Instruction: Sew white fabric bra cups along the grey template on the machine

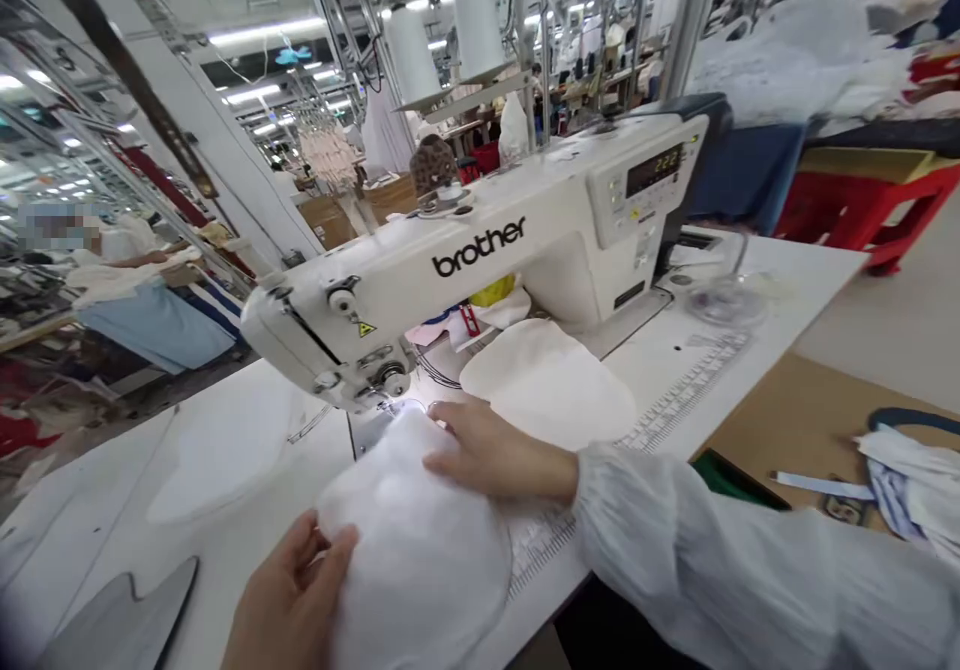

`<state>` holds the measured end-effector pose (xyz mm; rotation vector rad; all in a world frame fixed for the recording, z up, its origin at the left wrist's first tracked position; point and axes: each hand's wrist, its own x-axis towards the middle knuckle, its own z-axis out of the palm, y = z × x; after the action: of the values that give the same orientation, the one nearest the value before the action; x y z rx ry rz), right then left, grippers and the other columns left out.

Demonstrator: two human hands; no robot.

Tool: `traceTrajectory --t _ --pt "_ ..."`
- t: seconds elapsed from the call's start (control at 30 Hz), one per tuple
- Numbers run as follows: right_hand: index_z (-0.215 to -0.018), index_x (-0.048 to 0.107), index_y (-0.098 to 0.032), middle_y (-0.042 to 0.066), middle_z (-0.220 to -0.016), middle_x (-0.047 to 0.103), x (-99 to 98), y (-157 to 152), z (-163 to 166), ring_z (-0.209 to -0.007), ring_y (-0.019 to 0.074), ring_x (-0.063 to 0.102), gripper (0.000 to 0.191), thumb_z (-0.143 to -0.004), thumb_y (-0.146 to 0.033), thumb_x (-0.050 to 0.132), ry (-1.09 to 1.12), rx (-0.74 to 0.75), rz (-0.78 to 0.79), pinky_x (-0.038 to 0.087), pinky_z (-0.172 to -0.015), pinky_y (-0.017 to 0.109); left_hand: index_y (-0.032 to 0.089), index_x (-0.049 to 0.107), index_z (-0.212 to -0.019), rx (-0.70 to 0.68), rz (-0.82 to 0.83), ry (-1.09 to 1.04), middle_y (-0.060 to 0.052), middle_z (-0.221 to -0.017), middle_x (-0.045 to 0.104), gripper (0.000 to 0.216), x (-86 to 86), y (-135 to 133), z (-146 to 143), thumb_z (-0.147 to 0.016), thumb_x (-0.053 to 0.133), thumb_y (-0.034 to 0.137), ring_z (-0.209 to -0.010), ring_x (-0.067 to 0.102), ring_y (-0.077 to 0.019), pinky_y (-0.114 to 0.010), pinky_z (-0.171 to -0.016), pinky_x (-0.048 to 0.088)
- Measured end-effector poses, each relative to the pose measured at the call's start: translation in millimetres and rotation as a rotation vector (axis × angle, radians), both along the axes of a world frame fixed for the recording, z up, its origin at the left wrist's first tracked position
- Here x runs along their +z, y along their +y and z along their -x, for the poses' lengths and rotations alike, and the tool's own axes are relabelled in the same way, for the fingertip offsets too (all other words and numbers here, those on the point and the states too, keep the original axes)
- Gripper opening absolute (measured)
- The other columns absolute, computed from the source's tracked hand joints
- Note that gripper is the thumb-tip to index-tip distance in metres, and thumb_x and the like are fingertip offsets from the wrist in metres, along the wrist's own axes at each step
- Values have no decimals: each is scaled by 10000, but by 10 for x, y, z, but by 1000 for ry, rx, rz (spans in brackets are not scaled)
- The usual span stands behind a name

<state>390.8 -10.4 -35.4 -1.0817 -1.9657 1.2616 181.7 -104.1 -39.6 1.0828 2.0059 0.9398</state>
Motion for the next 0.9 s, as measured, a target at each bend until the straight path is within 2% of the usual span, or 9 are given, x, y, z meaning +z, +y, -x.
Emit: traceTrajectory --t 0.1,0.17,0.27,0.37,0.43,0.6,0.8,0.9 --pt "-1315 513 -170 114 -1175 615 -162 -18 23 -972 256 592 513 -825 -282 617 -91 -13 -41 464 -860 408 192 627 -1050 -14 18 -77 -51 -858 737 578 -136 52 96 -656 637 615 -727 688 -247 -337 -677 506" --pt "-1396 430 -210 103 -1220 604 -220 -69 -6 -923 230 604 567 -860 -317 579 -134 -33 -67 478 -817 381 182 609 -1112 10 4 -65 -43 -837 729 640 -168 48 99 -647 639 622 -714 688 -239 -331 -677 498" --pt "-1393 432 -240 82 -1155 629 -248 -109 -31 -884 217 610 542 -875 -340 556 -150 -42 -69 483 -760 353 196 579 -1171 37 5 62 15 -737 685 671 -112 20 89 -647 634 611 -656 668 -210 -331 -698 471" --pt "-1391 437 -241 56 -994 655 -258 -91 -13 -783 205 608 535 -883 -368 547 -177 -44 -40 481 -695 342 203 547 -1199 33 6 140 49 -705 647 666 -29 -9 99 -660 615 588 -586 628 -181 -341 -725 445" --pt "-1390 442 -229 52 -941 657 -263 -74 7 -738 202 596 542 -885 -396 547 -199 -48 -38 479 -685 349 193 523 -1218 37 12 100 41 -718 652 666 4 -19 111 -683 600 582 -576 618 -179 -343 -718 435" --pt "-1365 478 -226 77 -1010 652 -260 -79 31 -690 189 565 552 -866 -447 556 -216 -77 -41 478 -672 359 217 499 -1206 48 21 23 24 -770 659 593 25 -25 134 -726 593 551 -688 671 -210 -339 -735 421" --pt "-1378 472 -210 19 -736 607 -274 -111 55 -584 176 512 561 -877 -452 539 -244 -54 -3 418 -565 315 229 484 -1130 50 19 94 49 -703 631 472 -5 -74 154 -744 558 491 -610 678 -206 -312 -664 431" --pt "-1379 471 -212 20 -738 601 -287 -118 53 -566 172 499 573 -877 -481 534 -242 -72 -12 392 -532 303 229 477 -1146 58 14 80 57 -689 629 503 -34 -81 161 -734 566 503 -599 681 -203 -303 -646 437"
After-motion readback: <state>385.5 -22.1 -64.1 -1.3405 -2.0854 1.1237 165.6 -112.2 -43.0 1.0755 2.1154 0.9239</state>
